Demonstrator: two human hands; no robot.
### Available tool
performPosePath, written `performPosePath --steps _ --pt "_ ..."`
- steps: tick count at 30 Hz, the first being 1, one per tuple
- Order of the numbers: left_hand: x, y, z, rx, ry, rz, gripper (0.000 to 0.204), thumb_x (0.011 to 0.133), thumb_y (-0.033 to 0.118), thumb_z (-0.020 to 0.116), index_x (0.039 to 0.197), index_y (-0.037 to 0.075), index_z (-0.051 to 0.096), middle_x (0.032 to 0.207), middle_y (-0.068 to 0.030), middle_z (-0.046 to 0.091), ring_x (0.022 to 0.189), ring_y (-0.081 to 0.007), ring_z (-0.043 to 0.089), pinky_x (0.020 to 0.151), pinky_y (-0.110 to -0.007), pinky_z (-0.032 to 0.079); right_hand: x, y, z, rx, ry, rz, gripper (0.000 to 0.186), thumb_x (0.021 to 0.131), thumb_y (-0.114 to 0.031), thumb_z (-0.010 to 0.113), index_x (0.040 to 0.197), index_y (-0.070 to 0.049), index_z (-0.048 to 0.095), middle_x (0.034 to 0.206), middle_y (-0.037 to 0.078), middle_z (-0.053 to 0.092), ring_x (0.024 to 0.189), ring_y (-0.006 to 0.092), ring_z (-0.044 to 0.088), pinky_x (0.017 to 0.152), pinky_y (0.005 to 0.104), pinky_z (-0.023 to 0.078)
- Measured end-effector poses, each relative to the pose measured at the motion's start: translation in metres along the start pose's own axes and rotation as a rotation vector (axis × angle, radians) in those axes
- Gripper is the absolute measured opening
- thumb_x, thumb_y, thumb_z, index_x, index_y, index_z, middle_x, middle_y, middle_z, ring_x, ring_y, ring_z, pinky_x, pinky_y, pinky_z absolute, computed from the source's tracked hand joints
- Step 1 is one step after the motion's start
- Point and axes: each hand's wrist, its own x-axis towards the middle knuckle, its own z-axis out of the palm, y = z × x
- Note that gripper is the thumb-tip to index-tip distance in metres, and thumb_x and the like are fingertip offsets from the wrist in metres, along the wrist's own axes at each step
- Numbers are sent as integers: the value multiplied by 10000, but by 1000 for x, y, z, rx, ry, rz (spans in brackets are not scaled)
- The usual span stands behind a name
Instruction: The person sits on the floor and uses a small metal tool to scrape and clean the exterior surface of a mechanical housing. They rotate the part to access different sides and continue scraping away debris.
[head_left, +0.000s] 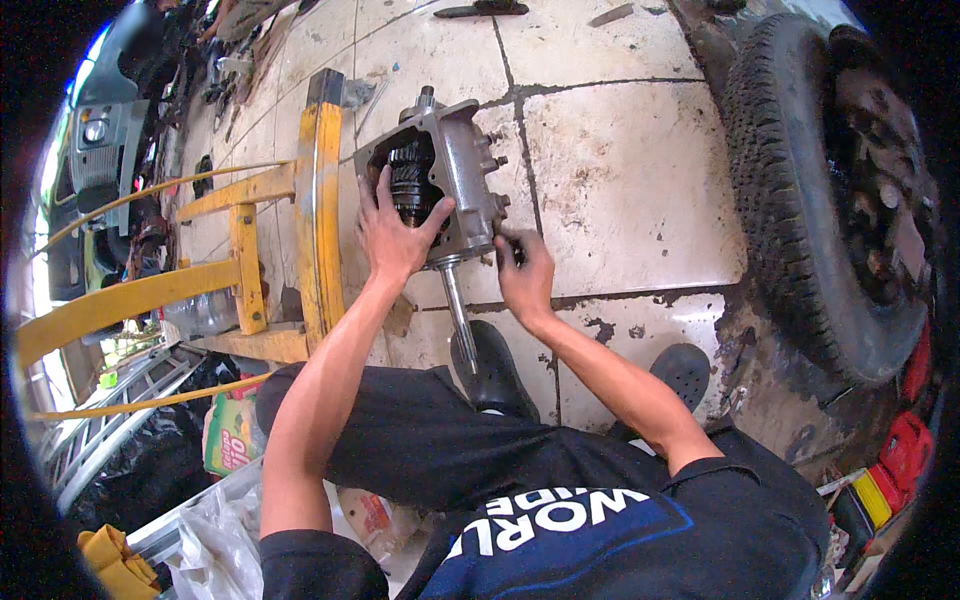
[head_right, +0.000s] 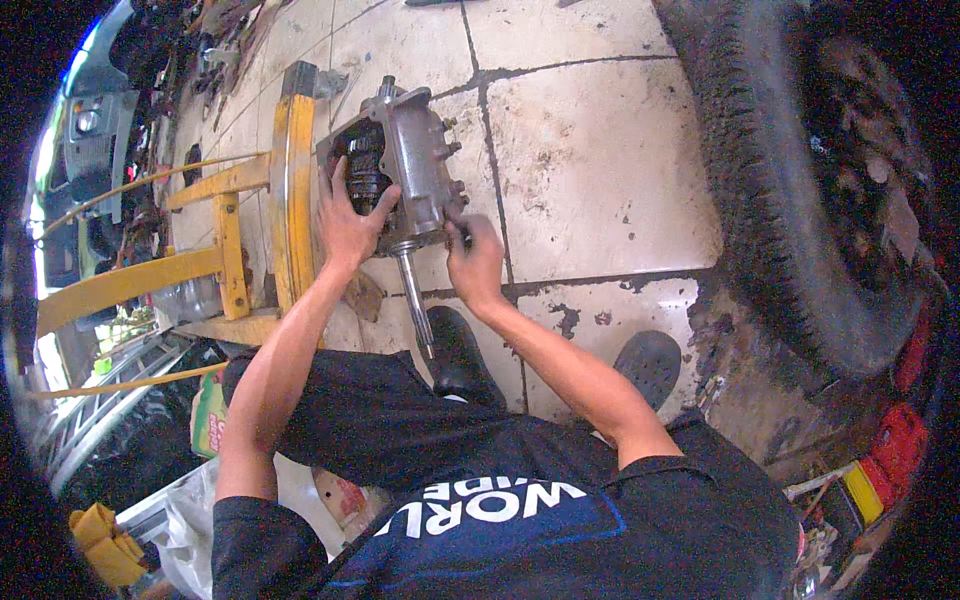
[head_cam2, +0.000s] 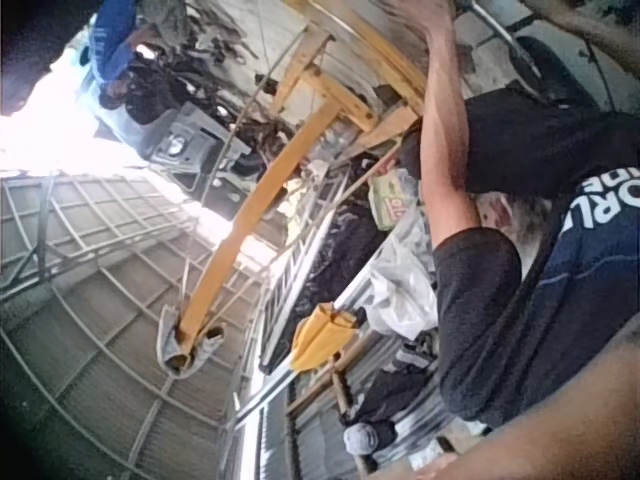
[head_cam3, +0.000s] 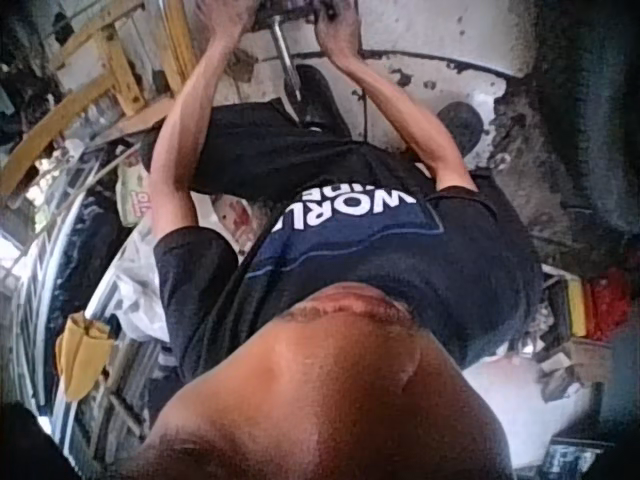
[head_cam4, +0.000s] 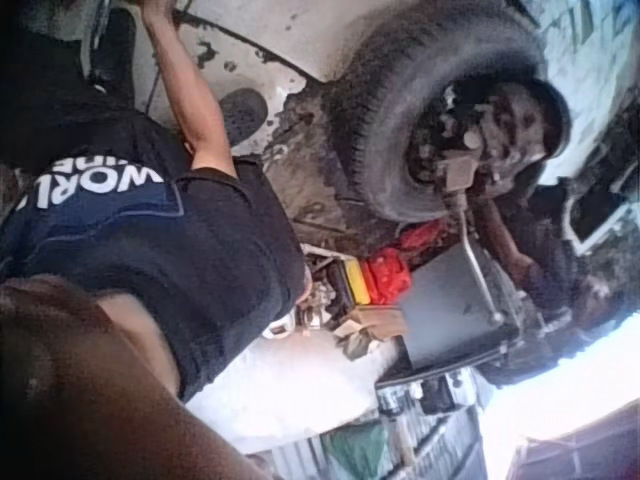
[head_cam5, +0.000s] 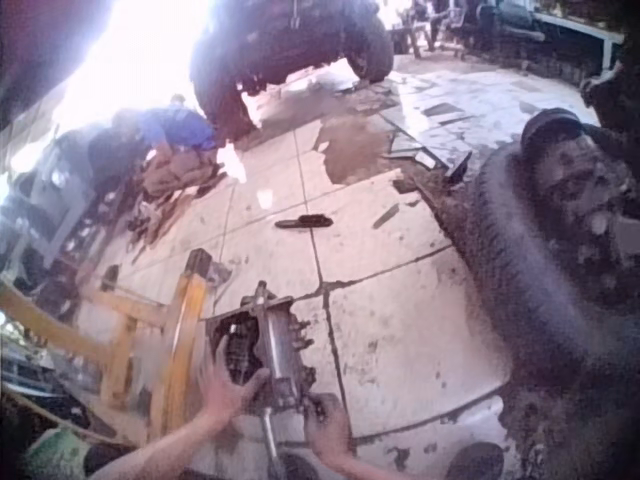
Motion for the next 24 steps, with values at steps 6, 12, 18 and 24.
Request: performPosePath --steps 6,12,18,24 --pt "2 8 3 -3 -23 -23 1136 726 797 680 1547 94 334 1563 -313 284 1402 -508 347 1143 -613 250 19 9 8 51 95 1 147 954 -61 647 1068 10 706 991 163 703 878 244 688 799 350 525" --pt "2 7 0 -37 -22 -37 1138 725 804 674 1546 91 337 1558 -319 292 1391 -513 359 1142 -605 255 32 -10 9 -31 85 -116 204 909 11 636 1097 -30 704 1010 188 677 973 322 670 835 392 517" --pt "1 2 1 -19 12 7 1136 724 813 667 1546 100 341 1566 -324 278 1386 -515 363 1138 -603 261 1 -1 1 -53 -12 -180 355 929 20 594 1270 -61 652 1145 180 639 1041 378 635 917 412 512" --pt "-1 4 -4 -23 -43 -36 1135 726 807 675 1543 94 342 1568 -311 278 1401 -504 346 1147 -602 258 -4 16 -10 -4 -99 -146 340 980 -4 564 1310 -42 631 1158 199 628 1039 319 633 891 381 516"
